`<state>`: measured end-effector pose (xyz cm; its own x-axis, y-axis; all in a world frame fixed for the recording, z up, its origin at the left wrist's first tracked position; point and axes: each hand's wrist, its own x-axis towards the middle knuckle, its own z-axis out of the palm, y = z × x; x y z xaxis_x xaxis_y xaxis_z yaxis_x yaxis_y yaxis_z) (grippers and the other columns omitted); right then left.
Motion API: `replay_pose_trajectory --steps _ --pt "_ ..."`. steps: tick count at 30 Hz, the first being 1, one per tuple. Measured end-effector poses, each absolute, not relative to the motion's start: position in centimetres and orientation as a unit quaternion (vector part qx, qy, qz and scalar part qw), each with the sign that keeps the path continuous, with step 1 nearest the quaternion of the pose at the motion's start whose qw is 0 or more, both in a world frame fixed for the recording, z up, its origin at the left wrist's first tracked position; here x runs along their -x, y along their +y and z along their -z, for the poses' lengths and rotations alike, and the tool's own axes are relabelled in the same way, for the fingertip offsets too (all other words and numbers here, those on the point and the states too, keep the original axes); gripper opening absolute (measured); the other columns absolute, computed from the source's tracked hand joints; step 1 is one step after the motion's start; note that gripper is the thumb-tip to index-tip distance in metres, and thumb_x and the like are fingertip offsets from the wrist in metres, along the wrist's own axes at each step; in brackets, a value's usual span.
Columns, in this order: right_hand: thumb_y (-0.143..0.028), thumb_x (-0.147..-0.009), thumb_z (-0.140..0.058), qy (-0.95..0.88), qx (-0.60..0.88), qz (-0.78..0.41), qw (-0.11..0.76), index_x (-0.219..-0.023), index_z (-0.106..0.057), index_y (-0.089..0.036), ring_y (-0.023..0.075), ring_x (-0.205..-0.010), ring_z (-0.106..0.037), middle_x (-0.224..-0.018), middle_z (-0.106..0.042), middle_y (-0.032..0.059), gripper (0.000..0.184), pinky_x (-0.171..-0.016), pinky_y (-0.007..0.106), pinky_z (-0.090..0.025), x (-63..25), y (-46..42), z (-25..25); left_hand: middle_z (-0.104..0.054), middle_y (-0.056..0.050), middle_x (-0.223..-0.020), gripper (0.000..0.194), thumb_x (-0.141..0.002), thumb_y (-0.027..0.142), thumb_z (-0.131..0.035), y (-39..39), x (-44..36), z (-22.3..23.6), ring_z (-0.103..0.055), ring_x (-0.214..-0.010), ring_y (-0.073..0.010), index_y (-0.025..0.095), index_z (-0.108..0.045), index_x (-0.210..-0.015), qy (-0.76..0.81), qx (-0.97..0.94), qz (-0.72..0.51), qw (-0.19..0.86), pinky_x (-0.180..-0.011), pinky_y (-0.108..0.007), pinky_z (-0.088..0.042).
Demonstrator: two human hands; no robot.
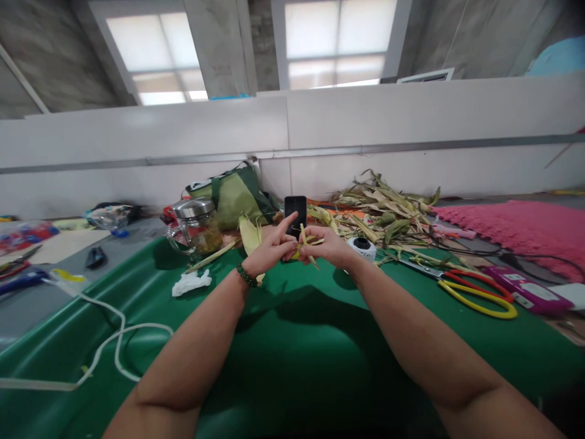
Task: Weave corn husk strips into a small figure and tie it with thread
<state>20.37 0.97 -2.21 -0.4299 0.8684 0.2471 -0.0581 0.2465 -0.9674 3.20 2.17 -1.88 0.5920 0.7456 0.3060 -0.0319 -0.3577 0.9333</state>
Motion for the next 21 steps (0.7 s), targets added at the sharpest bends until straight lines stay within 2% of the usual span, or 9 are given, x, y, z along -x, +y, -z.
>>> replay_pose_trajectory --steps 7,12,16,19,21 --pt "-0.017 -0.055 -0.062 -0.653 0.323 -0.501 0.468 -0.064 -0.052 -0.018 0.0129 -0.047 -0.061 -0.05 -0.062 -0.0048 0.014 -0.048 0.025 -0.051 -20.3 0.8 2.1 -0.037 0.012 -0.051 0.084 -0.074 0.02 -0.057 1.3 -4.5 2.1 -0.03 -0.045 -0.0054 0.013 -0.017 -0.147 0.237 -0.71 -0.432 0.502 -0.046 -0.02 -0.022" --pt "-0.021 -0.056 -0.067 -0.648 0.316 -0.508 0.471 -0.066 -0.053 -0.018 0.0128 -0.046 -0.061 -0.051 -0.063 -0.0042 0.017 -0.049 0.026 -0.051 -20.6 0.9 2.0 -0.038 0.012 -0.049 0.078 -0.073 0.02 -0.058 1.1 -4.5 1.9 -0.031 -0.043 -0.0054 0.011 -0.025 -0.144 0.244 -0.705 -0.454 0.487 -0.046 -0.02 -0.023" --pt "-0.03 -0.057 -0.073 -0.628 0.327 -0.53 0.466 -0.074 -0.058 -0.019 0.0136 -0.051 -0.062 -0.056 -0.065 -0.003 0.026 -0.051 0.026 -0.052 -20.6 1.3 2.4 -0.039 0.013 -0.048 0.077 -0.073 0.022 -0.061 1.3 -4.1 1.5 -0.032 -0.042 -0.0056 0.01 -0.029 -0.141 0.268 -0.698 -0.473 0.467 -0.045 -0.02 -0.023" --pt "-0.038 -0.06 -0.075 -0.619 0.326 -0.519 0.491 -0.076 -0.064 -0.018 0.0109 -0.055 -0.06 -0.06 -0.065 -0.0023 0.028 -0.054 0.024 -0.051 -20.5 1.9 2.7 -0.048 0.011 -0.05 0.081 -0.075 0.028 -0.065 1.7 -3.9 1.4 -0.039 -0.045 -0.0067 0.009 -0.025 -0.143 0.274 -0.67 -0.509 0.465 -0.048 -0.019 -0.029" --pt "-0.039 -0.059 -0.076 -0.606 0.324 -0.495 0.532 -0.072 -0.066 -0.017 0.0089 -0.056 -0.058 -0.061 -0.063 -0.0026 0.028 -0.056 0.022 -0.049 -20.4 2.2 3.0 -0.054 0.007 -0.052 0.08 -0.078 0.041 -0.062 2.0 -3.9 1.6 -0.044 -0.047 -0.0081 0.008 -0.027 -0.142 0.274 -0.63 -0.539 0.488 -0.05 -0.02 -0.034"
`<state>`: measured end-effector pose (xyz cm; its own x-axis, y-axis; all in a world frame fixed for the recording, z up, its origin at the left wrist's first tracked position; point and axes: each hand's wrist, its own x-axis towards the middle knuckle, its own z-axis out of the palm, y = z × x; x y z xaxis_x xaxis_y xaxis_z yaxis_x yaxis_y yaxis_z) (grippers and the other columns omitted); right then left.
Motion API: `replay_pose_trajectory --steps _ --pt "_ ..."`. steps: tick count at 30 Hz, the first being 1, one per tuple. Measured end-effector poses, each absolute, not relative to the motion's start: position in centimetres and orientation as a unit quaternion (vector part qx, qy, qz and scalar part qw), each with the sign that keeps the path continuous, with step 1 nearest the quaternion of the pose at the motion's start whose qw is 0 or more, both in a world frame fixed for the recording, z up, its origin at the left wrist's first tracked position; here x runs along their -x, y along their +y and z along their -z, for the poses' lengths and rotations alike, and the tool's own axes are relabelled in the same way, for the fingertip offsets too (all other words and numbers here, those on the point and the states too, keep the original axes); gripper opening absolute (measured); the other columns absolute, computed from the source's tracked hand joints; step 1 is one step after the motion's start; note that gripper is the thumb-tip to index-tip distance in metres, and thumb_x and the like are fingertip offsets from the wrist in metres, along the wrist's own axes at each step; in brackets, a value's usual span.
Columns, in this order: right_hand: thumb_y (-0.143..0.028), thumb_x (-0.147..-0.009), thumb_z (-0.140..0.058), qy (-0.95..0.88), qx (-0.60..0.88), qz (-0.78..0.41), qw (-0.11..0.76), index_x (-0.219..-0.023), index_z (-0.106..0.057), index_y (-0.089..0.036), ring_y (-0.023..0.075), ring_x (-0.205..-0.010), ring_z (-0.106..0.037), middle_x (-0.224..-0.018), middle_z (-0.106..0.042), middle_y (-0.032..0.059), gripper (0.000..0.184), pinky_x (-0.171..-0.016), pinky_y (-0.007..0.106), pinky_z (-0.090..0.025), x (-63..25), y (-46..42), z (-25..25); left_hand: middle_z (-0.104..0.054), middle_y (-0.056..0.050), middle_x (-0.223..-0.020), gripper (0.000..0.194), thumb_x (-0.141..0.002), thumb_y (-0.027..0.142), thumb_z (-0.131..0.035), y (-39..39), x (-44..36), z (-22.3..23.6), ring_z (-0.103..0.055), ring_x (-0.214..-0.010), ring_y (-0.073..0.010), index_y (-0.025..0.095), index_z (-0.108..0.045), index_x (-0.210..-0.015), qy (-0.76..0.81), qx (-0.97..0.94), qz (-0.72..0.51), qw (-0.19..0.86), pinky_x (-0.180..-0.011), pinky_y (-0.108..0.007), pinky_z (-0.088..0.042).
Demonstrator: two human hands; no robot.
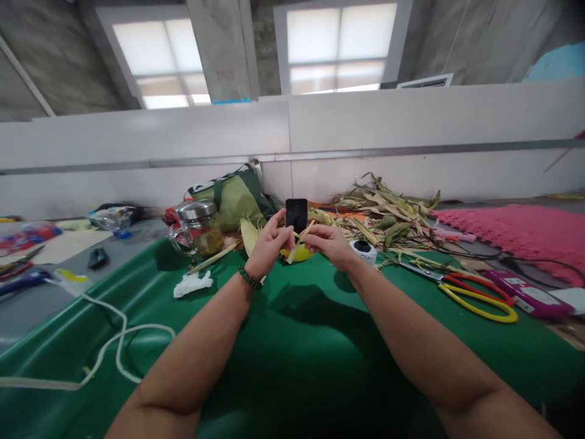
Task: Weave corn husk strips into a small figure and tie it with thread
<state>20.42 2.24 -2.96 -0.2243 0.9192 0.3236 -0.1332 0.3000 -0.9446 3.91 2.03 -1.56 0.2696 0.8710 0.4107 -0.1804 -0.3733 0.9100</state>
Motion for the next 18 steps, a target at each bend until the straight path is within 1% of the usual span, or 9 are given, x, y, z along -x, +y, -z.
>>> replay_pose_trajectory --steps 2,4,6,8,10,12,15,18 --pt "-0.039 -0.057 -0.077 -0.589 0.326 -0.484 0.559 -0.07 -0.066 -0.017 0.0082 -0.057 -0.056 -0.062 -0.062 -0.0027 0.028 -0.057 0.022 -0.048 -20.3 2.5 3.1 -0.053 0.006 -0.052 0.076 -0.081 0.053 -0.056 2.4 -4.0 1.8 -0.044 -0.047 -0.0089 0.009 -0.035 -0.138 0.28 -0.582 -0.56 0.518 -0.05 -0.021 -0.036" --pt "-0.04 -0.056 -0.077 -0.58 0.324 -0.487 0.567 -0.07 -0.065 -0.018 0.0093 -0.058 -0.057 -0.064 -0.063 -0.0023 0.028 -0.059 0.023 -0.048 -20.2 2.6 3.3 -0.051 0.006 -0.054 0.07 -0.08 0.058 -0.054 2.5 -4.1 2.0 -0.045 -0.048 -0.0088 0.011 -0.048 -0.131 0.292 -0.56 -0.563 0.533 -0.049 -0.021 -0.036" --pt "-0.04 -0.057 -0.077 -0.584 0.322 -0.482 0.568 -0.071 -0.063 -0.019 0.0108 -0.059 -0.058 -0.063 -0.063 -0.0023 0.029 -0.059 0.025 -0.048 -20.1 2.6 3.4 -0.054 0.003 -0.061 0.059 -0.074 0.055 -0.064 2.6 -4.1 2.1 -0.047 -0.053 -0.0082 0.013 -0.061 -0.116 0.31 -0.587 -0.535 0.523 -0.051 -0.02 -0.037" --pt "-0.041 -0.06 -0.074 -0.602 0.324 -0.459 0.567 -0.073 -0.061 -0.019 0.0112 -0.057 -0.057 -0.06 -0.062 -0.0027 0.028 -0.057 0.025 -0.046 -20.0 2.5 3.4 -0.057 0.001 -0.066 0.045 -0.068 0.049 -0.071 2.6 -4.0 2.2 -0.047 -0.058 -0.0084 0.013 -0.069 -0.096 0.32 -0.644 -0.493 0.49 -0.055 -0.02 -0.038" --pt "-0.041 -0.065 -0.07 -0.635 0.338 -0.412 0.56 -0.074 -0.061 -0.019 0.0108 -0.055 -0.055 -0.059 -0.061 -0.0025 0.026 -0.054 0.024 -0.043 -20.2 2.4 3.3 -0.059 0.0 -0.067 0.034 -0.067 0.045 -0.073 2.6 -3.9 2.2 -0.047 -0.061 -0.0092 0.012 -0.07 -0.078 0.321 -0.694 -0.469 0.441 -0.056 -0.021 -0.038" --pt "-0.042 -0.07 -0.065 -0.675 0.363 -0.336 0.548 -0.072 -0.062 -0.018 0.0105 -0.053 -0.051 -0.06 -0.061 -0.0012 0.024 -0.052 0.024 -0.039 -20.4 2.3 3.2 -0.06 -0.001 -0.068 0.03 -0.069 0.043 -0.071 2.8 -3.8 2.2 -0.049 -0.063 -0.0105 0.013 -0.069 -0.071 0.319 -0.719 -0.476 0.392 -0.057 -0.022 -0.039" --pt "-0.042 -0.076 -0.06 -0.724 0.398 -0.21 0.523 -0.067 -0.062 -0.017 0.0111 -0.053 -0.048 -0.059 -0.06 0.0004 0.026 -0.052 0.024 -0.036 -20.9 2.2 2.9 -0.061 -0.001 -0.068 0.029 -0.07 0.042 -0.071 3.1 -3.7 2.2 -0.052 -0.063 -0.0114 0.013 -0.068 -0.07 0.324 -0.732 -0.478 0.361 -0.058 -0.023 -0.041" --pt "-0.04 -0.079 -0.058 -0.745 0.408 -0.145 0.507 -0.065 -0.062 -0.017 0.0122 -0.056 -0.05 -0.06 -0.061 0.0016 0.027 -0.056 0.025 -0.036 -21.0 2.2 3.1 -0.059 0.0 -0.062 0.035 -0.073 0.049 -0.067 3.3 -3.3 2.3 -0.054 -0.059 -0.0114 0.014 -0.067 -0.075 0.346 -0.731 -0.417 0.415 -0.054 -0.022 -0.043"
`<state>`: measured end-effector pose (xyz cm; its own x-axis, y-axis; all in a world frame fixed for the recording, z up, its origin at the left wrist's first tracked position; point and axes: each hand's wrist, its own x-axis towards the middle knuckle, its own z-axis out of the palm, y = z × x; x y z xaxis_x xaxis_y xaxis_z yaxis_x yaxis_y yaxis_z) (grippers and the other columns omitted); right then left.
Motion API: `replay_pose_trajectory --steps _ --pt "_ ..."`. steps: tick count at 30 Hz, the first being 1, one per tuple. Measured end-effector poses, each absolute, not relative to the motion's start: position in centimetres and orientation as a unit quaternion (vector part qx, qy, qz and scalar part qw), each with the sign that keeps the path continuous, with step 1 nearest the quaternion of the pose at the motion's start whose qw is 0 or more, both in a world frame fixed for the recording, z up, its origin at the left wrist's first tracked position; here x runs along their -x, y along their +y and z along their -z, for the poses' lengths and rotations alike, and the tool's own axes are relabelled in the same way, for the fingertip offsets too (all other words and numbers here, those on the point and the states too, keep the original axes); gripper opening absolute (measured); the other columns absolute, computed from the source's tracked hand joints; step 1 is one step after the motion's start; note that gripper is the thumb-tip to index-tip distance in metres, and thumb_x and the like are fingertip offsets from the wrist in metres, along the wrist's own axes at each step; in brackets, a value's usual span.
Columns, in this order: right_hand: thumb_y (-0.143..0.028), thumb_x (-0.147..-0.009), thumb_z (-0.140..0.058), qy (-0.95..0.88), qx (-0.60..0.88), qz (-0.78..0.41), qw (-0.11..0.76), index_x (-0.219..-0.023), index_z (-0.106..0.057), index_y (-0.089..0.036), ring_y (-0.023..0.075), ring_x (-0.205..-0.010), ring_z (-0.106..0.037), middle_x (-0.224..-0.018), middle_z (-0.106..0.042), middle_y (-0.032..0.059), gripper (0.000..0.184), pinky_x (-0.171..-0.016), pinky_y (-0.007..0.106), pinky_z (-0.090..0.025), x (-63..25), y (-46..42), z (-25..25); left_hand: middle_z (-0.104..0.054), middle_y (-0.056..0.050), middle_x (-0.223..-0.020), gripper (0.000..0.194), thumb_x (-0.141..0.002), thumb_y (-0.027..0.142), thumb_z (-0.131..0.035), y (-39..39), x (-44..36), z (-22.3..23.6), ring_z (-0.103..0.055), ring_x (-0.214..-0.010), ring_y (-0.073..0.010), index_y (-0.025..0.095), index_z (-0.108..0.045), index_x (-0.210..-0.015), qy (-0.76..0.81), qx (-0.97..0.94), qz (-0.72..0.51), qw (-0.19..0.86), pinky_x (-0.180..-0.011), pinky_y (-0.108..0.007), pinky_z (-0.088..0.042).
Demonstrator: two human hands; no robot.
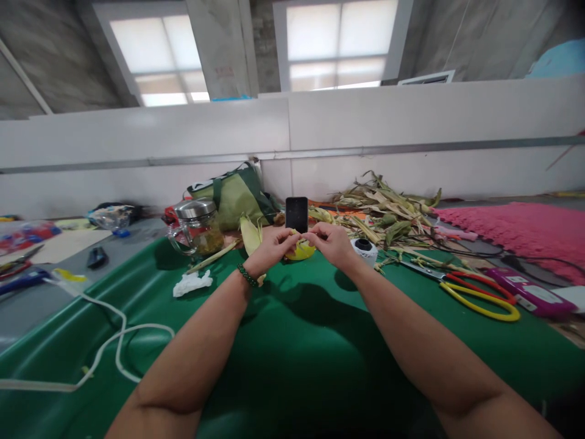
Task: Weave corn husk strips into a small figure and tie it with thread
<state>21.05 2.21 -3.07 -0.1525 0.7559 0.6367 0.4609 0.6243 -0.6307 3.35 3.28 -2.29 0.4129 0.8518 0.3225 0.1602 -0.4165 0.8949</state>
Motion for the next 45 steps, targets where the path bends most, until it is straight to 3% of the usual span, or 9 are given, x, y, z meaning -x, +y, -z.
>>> replay_pose_trajectory --steps 5,10,24,29,32,37,42,45 --pt "-0.037 -0.082 -0.054 -0.773 0.41 -0.12 0.468 -0.067 -0.06 -0.017 0.0109 -0.053 -0.045 -0.058 -0.056 -0.0001 0.026 -0.053 0.024 -0.031 -20.9 2.3 3.4 -0.065 -0.001 -0.064 0.04 -0.063 0.049 -0.076 3.5 -2.9 2.6 -0.06 -0.059 -0.0115 0.014 -0.069 -0.082 0.373 -0.699 -0.347 0.502 -0.057 -0.022 -0.046" --pt "-0.037 -0.084 -0.053 -0.801 0.427 -0.059 0.415 -0.057 -0.052 -0.018 0.01 -0.051 -0.038 -0.051 -0.048 -0.0024 0.034 -0.052 0.025 -0.025 -21.6 2.2 3.0 -0.068 -0.002 -0.064 0.03 -0.065 0.04 -0.077 3.6 -3.0 2.6 -0.062 -0.059 -0.0108 0.013 -0.07 -0.075 0.383 -0.696 -0.329 0.511 -0.06 -0.022 -0.049" --pt "-0.04 -0.081 -0.056 -0.762 0.441 -0.112 0.461 -0.054 -0.054 -0.018 0.009 -0.045 -0.043 -0.047 -0.056 -0.001 0.035 -0.049 0.023 -0.032 -21.9 2.3 2.8 -0.068 -0.002 -0.058 0.02 -0.072 0.032 -0.072 3.1 -3.1 1.5 -0.06 -0.055 -0.0107 0.013 -0.068 -0.065 0.366 -0.73 -0.344 0.464 -0.057 -0.021 -0.047" --pt "-0.067 -0.08 -0.047 -0.679 0.45 -0.246 0.524 -0.061 -0.057 -0.017 0.0104 -0.046 -0.051 -0.058 -0.064 0.0038 0.054 -0.048 0.024 -0.041 -21.4 2.9 3.2 -0.062 -0.001 -0.048 0.031 -0.081 0.043 -0.061 3.3 -3.0 1.8 -0.056 -0.047 -0.0105 0.013 -0.069 -0.078 0.438 -0.674 -0.341 0.487 -0.049 -0.02 -0.041" --pt "-0.075 -0.078 -0.041 -0.661 0.452 -0.357 0.481 -0.063 -0.06 -0.016 0.0102 -0.042 -0.051 -0.057 -0.064 0.0059 0.064 -0.043 0.024 -0.042 -21.0 3.1 3.5 -0.062 -0.001 -0.05 0.039 -0.084 0.049 -0.055 3.3 -3.0 1.8 -0.056 -0.047 -0.0099 0.013 -0.07 -0.084 0.455 -0.646 -0.372 0.487 -0.049 -0.019 -0.04" --pt "-0.058 -0.074 -0.062 -0.743 0.413 -0.338 0.404 -0.062 -0.063 -0.016 0.0113 -0.049 -0.056 -0.06 -0.065 0.0034 0.044 -0.047 0.023 -0.045 -20.1 2.6 4.1 -0.062 -0.001 -0.061 0.043 -0.085 0.053 -0.052 3.0 -3.1 1.6 -0.056 -0.054 -0.0098 0.013 -0.068 -0.087 0.427 -0.637 -0.402 0.5 -0.05 -0.019 -0.041" --pt "-0.048 -0.076 -0.061 -0.747 0.379 -0.368 0.404 -0.074 -0.065 -0.015 0.0112 -0.058 -0.057 -0.067 -0.064 0.0016 0.033 -0.052 0.022 -0.046 -19.5 2.2 4.1 -0.056 0.002 -0.055 0.037 -0.074 0.05 -0.067 3.3 -2.9 2.0 -0.05 -0.048 -0.0073 0.013 -0.063 -0.077 0.372 -0.688 -0.385 0.49 -0.047 -0.018 -0.037" --pt "-0.042 -0.077 -0.061 -0.746 0.364 -0.388 0.4 -0.07 -0.063 -0.016 0.0099 -0.055 -0.054 -0.064 -0.062 0.0003 0.027 -0.051 0.021 -0.044 -19.5 2.1 4.0 -0.051 0.005 -0.048 0.034 -0.074 0.047 -0.068 3.5 -2.7 2.1 -0.046 -0.044 -0.0063 0.013 -0.061 -0.072 0.363 -0.693 -0.394 0.482 -0.044 -0.018 -0.033"
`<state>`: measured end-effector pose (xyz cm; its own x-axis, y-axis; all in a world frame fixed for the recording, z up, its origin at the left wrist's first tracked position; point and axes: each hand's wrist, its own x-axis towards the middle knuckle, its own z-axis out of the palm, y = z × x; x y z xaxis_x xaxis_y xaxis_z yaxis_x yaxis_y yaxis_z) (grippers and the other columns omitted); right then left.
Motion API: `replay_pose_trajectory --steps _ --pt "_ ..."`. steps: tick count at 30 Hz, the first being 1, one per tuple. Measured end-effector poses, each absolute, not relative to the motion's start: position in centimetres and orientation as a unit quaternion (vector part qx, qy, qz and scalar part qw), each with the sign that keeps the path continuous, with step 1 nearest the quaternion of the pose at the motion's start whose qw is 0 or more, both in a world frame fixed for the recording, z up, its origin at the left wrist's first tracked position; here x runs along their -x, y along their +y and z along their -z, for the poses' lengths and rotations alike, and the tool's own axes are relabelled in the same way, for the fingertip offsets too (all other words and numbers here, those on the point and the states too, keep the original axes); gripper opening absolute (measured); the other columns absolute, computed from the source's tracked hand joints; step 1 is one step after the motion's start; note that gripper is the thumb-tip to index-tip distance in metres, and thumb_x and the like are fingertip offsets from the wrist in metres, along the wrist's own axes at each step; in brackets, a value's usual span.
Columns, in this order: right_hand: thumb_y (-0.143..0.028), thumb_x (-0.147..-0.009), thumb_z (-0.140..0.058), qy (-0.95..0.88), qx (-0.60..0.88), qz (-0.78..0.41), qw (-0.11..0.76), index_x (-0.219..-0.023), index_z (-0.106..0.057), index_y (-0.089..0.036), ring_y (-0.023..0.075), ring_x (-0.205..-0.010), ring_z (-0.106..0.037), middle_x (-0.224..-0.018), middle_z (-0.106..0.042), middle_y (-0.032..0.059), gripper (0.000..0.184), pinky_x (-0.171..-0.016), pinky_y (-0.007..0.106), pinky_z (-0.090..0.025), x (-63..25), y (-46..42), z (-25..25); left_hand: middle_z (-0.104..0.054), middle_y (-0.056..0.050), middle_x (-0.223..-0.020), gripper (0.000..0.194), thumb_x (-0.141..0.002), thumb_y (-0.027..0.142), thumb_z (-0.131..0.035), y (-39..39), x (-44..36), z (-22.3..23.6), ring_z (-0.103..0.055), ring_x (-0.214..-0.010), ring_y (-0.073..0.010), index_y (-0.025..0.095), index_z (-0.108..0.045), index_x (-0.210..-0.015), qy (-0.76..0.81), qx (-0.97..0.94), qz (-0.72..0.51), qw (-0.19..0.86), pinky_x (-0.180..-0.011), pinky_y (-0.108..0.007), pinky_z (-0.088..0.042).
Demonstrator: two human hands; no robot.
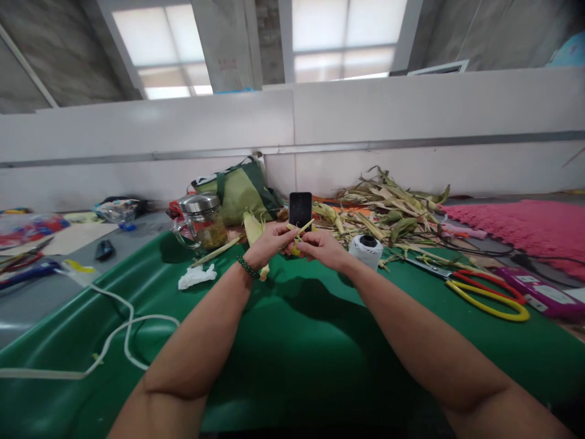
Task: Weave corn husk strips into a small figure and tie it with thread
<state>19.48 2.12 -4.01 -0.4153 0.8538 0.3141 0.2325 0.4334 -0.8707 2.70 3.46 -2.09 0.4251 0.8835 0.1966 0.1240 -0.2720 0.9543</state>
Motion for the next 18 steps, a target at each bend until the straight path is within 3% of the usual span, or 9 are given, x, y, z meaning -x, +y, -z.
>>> replay_pose_trajectory --steps 9,14,18 --pt "-0.029 -0.075 -0.056 -0.741 0.363 -0.393 0.406 -0.061 -0.061 -0.016 0.009 -0.047 -0.049 -0.052 -0.058 -0.0014 0.02 -0.048 0.021 -0.039 -19.46 2.14 4.3 -0.049 0.005 -0.041 0.025 -0.073 0.034 -0.07 3.27 -3.06 1.94 -0.042 -0.039 -0.0056 0.013 -0.059 -0.063 0.362 -0.656 -0.423 0.51 -0.043 -0.019 -0.033" --pt "-0.031 -0.083 -0.051 -0.78 0.385 -0.292 0.397 -0.064 -0.062 -0.017 0.0104 -0.052 -0.052 -0.057 -0.06 -0.0005 0.026 -0.051 0.021 -0.038 -19.32 1.81 4.44 -0.058 0.001 -0.046 0.027 -0.076 0.038 -0.066 3.5 -2.72 1.89 -0.049 -0.041 -0.0077 0.012 -0.063 -0.069 0.371 -0.639 -0.394 0.547 -0.044 -0.019 -0.037" --pt "-0.028 -0.084 -0.05 -0.802 0.398 -0.229 0.382 -0.061 -0.061 -0.017 0.0105 -0.054 -0.052 -0.057 -0.06 -0.0007 0.028 -0.053 0.022 -0.035 -19.5 1.56 4.09 -0.059 0.0 -0.05 0.028 -0.072 0.039 -0.07 3.48 -2.84 2.14 -0.053 -0.046 -0.0079 0.012 -0.064 -0.07 0.371 -0.667 -0.394 0.512 -0.046 -0.018 -0.04"
